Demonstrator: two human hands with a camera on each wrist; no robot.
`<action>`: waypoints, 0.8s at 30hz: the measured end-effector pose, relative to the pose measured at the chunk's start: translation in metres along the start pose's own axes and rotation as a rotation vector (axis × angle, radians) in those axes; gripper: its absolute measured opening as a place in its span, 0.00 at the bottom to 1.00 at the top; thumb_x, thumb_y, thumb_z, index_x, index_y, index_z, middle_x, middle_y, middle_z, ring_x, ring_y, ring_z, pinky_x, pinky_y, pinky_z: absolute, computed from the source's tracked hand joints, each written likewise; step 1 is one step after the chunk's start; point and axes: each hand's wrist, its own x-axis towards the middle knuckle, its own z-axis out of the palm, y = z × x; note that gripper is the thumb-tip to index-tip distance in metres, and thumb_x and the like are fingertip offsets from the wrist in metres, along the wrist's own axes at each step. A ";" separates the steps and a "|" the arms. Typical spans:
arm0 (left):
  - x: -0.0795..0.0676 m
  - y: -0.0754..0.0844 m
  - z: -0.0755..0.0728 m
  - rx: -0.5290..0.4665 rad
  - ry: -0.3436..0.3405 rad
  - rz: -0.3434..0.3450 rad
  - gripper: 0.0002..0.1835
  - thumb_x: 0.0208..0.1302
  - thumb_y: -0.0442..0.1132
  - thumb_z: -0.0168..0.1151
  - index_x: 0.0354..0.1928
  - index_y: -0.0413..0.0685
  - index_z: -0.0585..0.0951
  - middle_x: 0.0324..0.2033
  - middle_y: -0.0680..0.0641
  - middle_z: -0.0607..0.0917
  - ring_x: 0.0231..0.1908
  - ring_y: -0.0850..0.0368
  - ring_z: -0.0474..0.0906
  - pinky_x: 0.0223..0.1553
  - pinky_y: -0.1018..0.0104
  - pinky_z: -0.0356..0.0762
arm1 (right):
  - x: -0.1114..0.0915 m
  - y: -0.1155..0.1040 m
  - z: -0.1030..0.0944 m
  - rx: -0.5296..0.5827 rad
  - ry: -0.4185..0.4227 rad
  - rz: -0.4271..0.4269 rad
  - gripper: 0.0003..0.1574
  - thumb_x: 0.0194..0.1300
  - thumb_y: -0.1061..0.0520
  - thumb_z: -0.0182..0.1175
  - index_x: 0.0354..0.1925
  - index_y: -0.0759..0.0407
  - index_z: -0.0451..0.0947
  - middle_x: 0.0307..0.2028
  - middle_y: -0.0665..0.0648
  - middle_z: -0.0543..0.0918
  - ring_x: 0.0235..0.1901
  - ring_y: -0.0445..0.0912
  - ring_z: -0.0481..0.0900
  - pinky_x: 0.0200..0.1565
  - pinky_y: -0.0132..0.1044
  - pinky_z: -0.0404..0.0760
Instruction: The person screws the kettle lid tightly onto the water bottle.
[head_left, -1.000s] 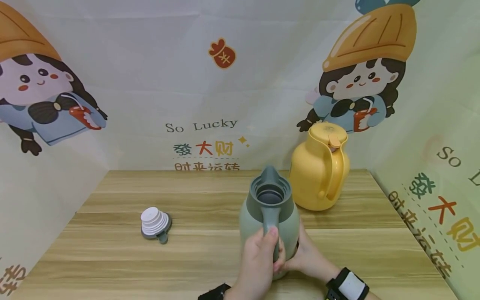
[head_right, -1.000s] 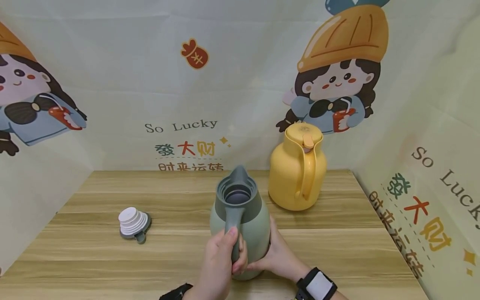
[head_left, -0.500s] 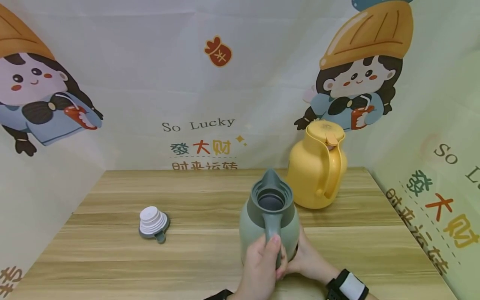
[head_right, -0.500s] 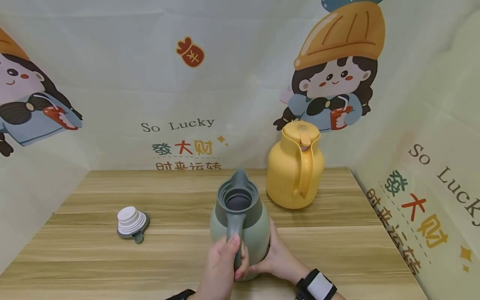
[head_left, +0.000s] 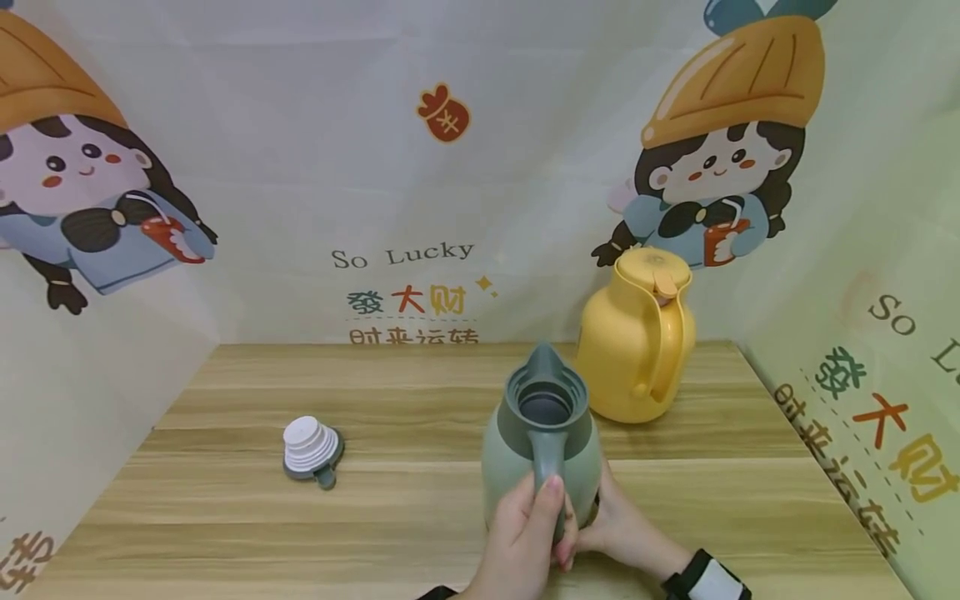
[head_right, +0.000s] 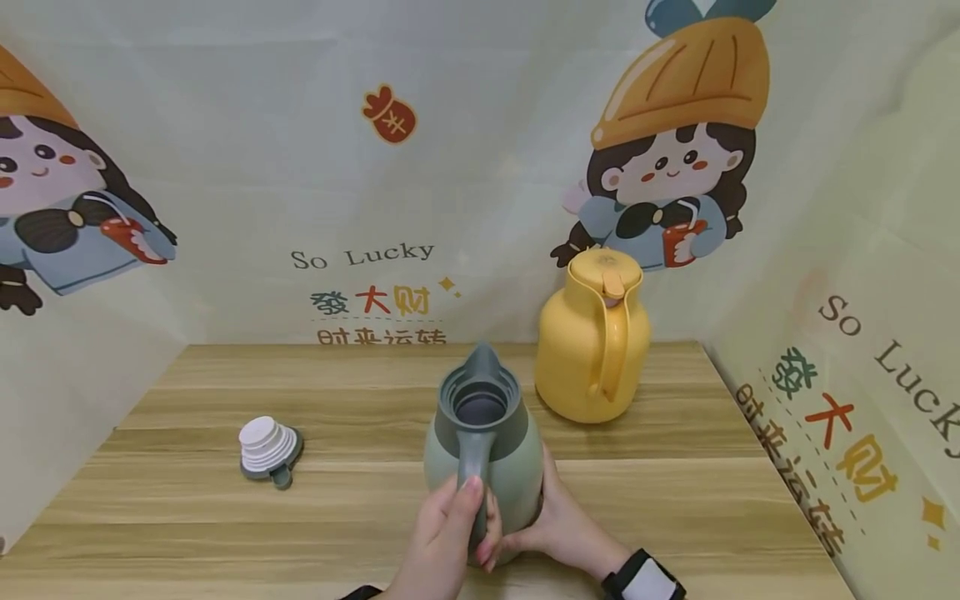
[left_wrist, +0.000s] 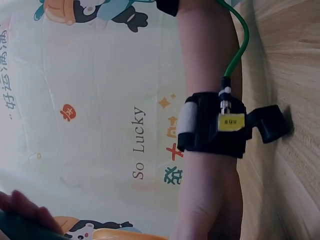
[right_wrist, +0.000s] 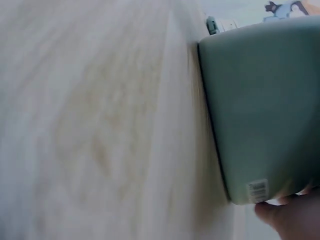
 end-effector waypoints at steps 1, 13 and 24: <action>0.000 0.001 -0.001 0.003 -0.013 -0.006 0.15 0.72 0.27 0.32 0.26 0.33 0.64 0.09 0.38 0.65 0.09 0.50 0.64 0.12 0.66 0.69 | -0.001 -0.001 0.000 -0.011 0.000 0.006 0.74 0.35 0.58 0.78 0.68 0.41 0.39 0.62 0.56 0.58 0.59 0.51 0.56 0.57 0.28 0.54; 0.000 0.020 -0.024 0.337 -0.132 -0.200 0.14 0.73 0.39 0.43 0.31 0.45 0.76 0.25 0.50 0.81 0.29 0.63 0.75 0.34 0.69 0.75 | -0.012 -0.042 -0.007 -0.151 -0.047 0.152 0.58 0.52 0.51 0.69 0.69 0.48 0.41 0.62 0.63 0.58 0.56 0.60 0.61 0.50 0.61 0.65; -0.002 0.044 -0.072 0.642 -0.429 -0.236 0.11 0.68 0.50 0.51 0.37 0.57 0.80 0.31 0.64 0.80 0.34 0.70 0.75 0.36 0.72 0.74 | -0.023 -0.100 -0.012 -0.060 0.172 0.129 0.36 0.62 0.63 0.58 0.63 0.58 0.51 0.50 0.64 0.65 0.44 0.54 0.71 0.43 0.38 0.75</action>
